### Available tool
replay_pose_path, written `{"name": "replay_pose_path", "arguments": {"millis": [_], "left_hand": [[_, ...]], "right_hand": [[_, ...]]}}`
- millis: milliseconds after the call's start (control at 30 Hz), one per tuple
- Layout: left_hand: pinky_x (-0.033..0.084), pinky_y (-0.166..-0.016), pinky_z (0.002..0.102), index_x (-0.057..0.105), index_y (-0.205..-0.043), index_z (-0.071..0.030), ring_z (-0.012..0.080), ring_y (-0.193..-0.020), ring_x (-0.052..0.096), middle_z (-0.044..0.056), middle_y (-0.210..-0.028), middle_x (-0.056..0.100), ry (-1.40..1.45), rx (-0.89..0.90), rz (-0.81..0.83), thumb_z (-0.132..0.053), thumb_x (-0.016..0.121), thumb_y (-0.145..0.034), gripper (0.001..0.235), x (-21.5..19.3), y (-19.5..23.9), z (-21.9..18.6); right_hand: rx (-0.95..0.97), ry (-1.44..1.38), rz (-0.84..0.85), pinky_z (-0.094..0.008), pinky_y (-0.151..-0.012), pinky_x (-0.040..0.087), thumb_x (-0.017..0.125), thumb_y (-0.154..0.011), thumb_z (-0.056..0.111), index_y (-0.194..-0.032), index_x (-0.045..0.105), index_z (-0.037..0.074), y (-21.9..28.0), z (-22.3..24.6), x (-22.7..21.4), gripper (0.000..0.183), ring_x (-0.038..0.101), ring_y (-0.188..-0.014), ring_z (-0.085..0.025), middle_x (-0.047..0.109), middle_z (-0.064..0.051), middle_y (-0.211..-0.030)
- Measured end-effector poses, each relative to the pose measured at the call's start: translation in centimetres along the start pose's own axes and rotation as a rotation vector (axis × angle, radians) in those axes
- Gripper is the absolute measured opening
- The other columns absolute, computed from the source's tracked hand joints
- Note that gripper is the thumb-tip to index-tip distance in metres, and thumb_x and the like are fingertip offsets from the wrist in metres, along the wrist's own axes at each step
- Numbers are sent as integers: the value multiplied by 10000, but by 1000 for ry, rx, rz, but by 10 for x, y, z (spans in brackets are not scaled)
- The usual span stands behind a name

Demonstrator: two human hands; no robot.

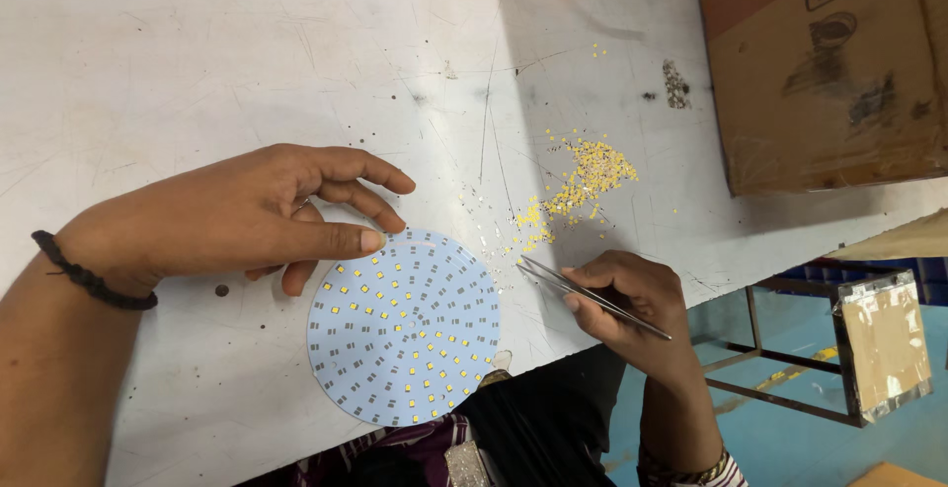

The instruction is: The person uses tweezers to pick up small yellow LED chips from a pile on the table and places them one by one onto designated spots on a circular LED board. The person repeats this process throughout the clip, filling more spots on the board.

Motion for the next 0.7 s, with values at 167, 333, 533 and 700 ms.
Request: {"name": "replay_pose_path", "arguments": {"millis": [167, 333, 533, 700], "left_hand": [[433, -337, 274, 601, -1401, -268, 141, -378, 602, -12, -1156, 757, -7, -1, -3, -446, 775, -776, 672, 9, -8, 7], [428, -334, 275, 593, -1400, -268, 141, -383, 606, -17, -1159, 749, -19, 3, 0, -436, 773, -779, 668, 9, -8, 7], [426, -335, 279, 589, -1399, -259, 147, -378, 605, -13, -1153, 751, -18, 1, -4, -429, 770, -784, 663, 8, -8, 7], [428, -328, 271, 585, -1401, -227, 129, -369, 594, -10, -1199, 745, 17, 81, 26, -436, 759, -770, 687, 10, -10, 3]], "right_hand": [[-10, -28, -43, -225, -586, 487, 805, -817, 85, -915, 726, -2, 0, 2, -5, 153, 648, -658, -88, 727, -56, -796], [-8, -25, -47, -211, -570, 458, 803, -806, 67, -917, 739, -10, 1, 3, -4, 150, 628, -640, -77, 727, -57, -780], [-19, -4, -68, -204, -577, 466, 805, -814, 80, -924, 737, -3, 0, 4, -6, 154, 635, -651, -74, 726, -54, -797], [-28, -6, -28, -208, -585, 456, 812, -812, 83, -938, 746, -3, 0, 7, -2, 166, 623, -655, -81, 718, -50, -784]]}}
Point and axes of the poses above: each hand's wrist, its own y-axis away from the middle knuckle, its own x-axis out of the palm, z = x × y, the point moved 10 cm from there along -y, towards the middle knuckle
